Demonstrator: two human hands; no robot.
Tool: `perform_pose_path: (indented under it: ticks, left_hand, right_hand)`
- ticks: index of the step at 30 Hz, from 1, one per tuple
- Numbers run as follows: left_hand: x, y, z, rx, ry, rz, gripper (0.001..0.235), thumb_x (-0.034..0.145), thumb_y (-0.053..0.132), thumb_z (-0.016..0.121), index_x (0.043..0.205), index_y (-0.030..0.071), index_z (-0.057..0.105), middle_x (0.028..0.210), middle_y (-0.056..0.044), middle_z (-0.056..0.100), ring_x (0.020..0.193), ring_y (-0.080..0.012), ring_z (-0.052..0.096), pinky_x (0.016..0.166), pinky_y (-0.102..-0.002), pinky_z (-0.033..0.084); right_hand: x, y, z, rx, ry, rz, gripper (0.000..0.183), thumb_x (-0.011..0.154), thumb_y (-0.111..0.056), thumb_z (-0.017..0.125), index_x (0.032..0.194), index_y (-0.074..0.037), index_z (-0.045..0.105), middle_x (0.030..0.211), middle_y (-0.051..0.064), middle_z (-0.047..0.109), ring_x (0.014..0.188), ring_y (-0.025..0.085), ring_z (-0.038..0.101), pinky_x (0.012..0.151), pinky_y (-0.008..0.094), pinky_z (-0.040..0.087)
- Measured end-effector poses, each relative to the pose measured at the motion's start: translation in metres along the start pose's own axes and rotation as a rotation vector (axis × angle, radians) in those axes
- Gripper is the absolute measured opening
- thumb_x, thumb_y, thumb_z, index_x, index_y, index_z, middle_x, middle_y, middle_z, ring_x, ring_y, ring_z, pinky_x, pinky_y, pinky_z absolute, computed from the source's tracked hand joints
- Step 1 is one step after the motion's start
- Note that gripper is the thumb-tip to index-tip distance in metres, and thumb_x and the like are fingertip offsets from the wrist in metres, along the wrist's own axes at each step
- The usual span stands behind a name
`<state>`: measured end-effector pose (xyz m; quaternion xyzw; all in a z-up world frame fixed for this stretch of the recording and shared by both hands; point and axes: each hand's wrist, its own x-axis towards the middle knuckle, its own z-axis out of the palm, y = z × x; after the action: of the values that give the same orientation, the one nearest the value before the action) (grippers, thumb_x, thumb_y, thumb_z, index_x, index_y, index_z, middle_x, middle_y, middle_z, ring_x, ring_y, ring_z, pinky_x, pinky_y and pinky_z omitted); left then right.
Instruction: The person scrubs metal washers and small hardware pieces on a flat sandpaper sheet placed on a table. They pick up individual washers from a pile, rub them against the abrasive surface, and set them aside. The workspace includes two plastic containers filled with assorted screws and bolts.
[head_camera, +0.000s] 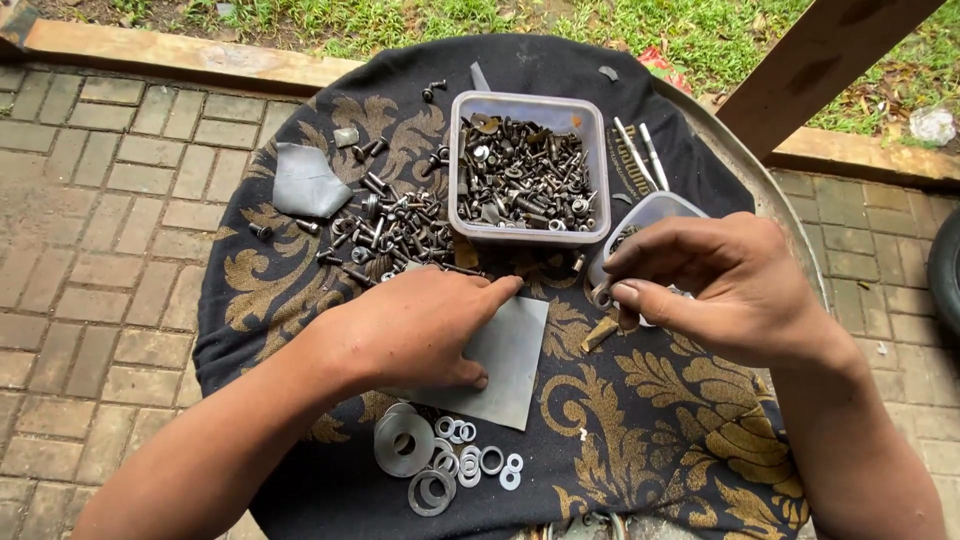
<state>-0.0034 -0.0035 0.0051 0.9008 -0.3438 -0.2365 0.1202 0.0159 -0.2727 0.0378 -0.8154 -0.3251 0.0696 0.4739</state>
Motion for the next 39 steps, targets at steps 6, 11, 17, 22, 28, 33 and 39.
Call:
perform_pose_path:
  ticks: [6,11,17,22,28,33,39]
  left_hand:
    - [0.000,0.000,0.000,-0.002,-0.003,-0.005,0.080,0.075,0.033,0.084,0.139,0.005,0.045,0.110,-0.016,0.072,0.099,-0.0411,0.067,0.076,-0.054,0.052]
    - [0.002,-0.004,0.003,0.001,0.028,0.007,0.078,0.074,0.032,0.084,0.137,0.005,0.047,0.113,-0.016,0.072,0.101,-0.0414,0.068,0.076,-0.054,0.053]
    - [0.001,-0.005,0.004,-0.003,0.047,0.030,0.071,0.073,0.031,0.084,0.129,0.006,0.049,0.110,-0.015,0.072,0.100,-0.0429,0.068,0.073,-0.056,0.051]
    - [0.000,-0.003,0.002,-0.001,0.016,0.012,0.067,0.075,0.033,0.083,0.127,0.009,0.049,0.106,-0.013,0.072,0.097,-0.0407,0.068,0.072,-0.054,0.051]
    - [0.002,-0.005,0.006,-0.003,0.039,0.027,0.057,0.073,0.030,0.083,0.115,0.009,0.051,0.105,-0.013,0.072,0.096,-0.0412,0.068,0.071,-0.055,0.051]
    - [0.002,-0.009,0.011,0.009,0.068,0.052,0.063,0.071,0.033,0.085,0.118,0.009,0.050,0.104,-0.014,0.073,0.096,-0.0427,0.068,0.070,-0.056,0.050]
    - [0.002,-0.008,0.008,0.003,0.036,0.038,0.061,0.072,0.032,0.084,0.117,0.010,0.050,0.104,-0.014,0.073,0.096,-0.0425,0.068,0.070,-0.056,0.050]
  right_hand:
    - [0.003,-0.003,0.017,-0.123,-0.025,-0.136,0.019,0.081,-0.008,0.081,0.098,-0.001,0.074,0.080,0.005,0.079,0.065,0.007,0.074,0.063,0.016,0.063]
    - [0.000,0.007,0.043,-0.336,-0.134,-0.333,0.021,0.086,-0.008,0.077,0.106,-0.003,0.070,0.093,0.008,0.079,0.071,0.015,0.075,0.063,0.027,0.062]
    - [-0.001,0.012,0.048,-0.370,-0.295,-0.385,0.025,0.091,-0.006,0.073,0.114,0.000,0.065,0.094,0.011,0.071,0.075,0.025,0.070,0.066,0.037,0.056]
    - [0.002,0.009,0.042,-0.389,-0.270,-0.328,0.026,0.088,-0.003,0.073,0.113,0.002,0.067,0.102,0.013,0.071,0.087,0.025,0.072,0.076,0.034,0.058]
    - [-0.004,0.019,0.052,-0.468,-0.337,-0.357,0.024,0.090,-0.004,0.070,0.113,-0.003,0.065,0.103,0.011,0.067,0.083,0.027,0.068,0.072,0.037,0.055]
    - [-0.003,0.026,0.060,-0.475,-0.394,-0.367,0.024,0.093,-0.009,0.066,0.115,-0.002,0.065,0.100,0.013,0.066,0.085,0.032,0.067,0.076,0.042,0.054]
    - [-0.003,0.024,0.062,-0.514,-0.429,-0.286,0.028,0.098,-0.024,0.063,0.116,-0.004,0.066,0.104,0.015,0.067,0.090,0.034,0.068,0.081,0.045,0.054]
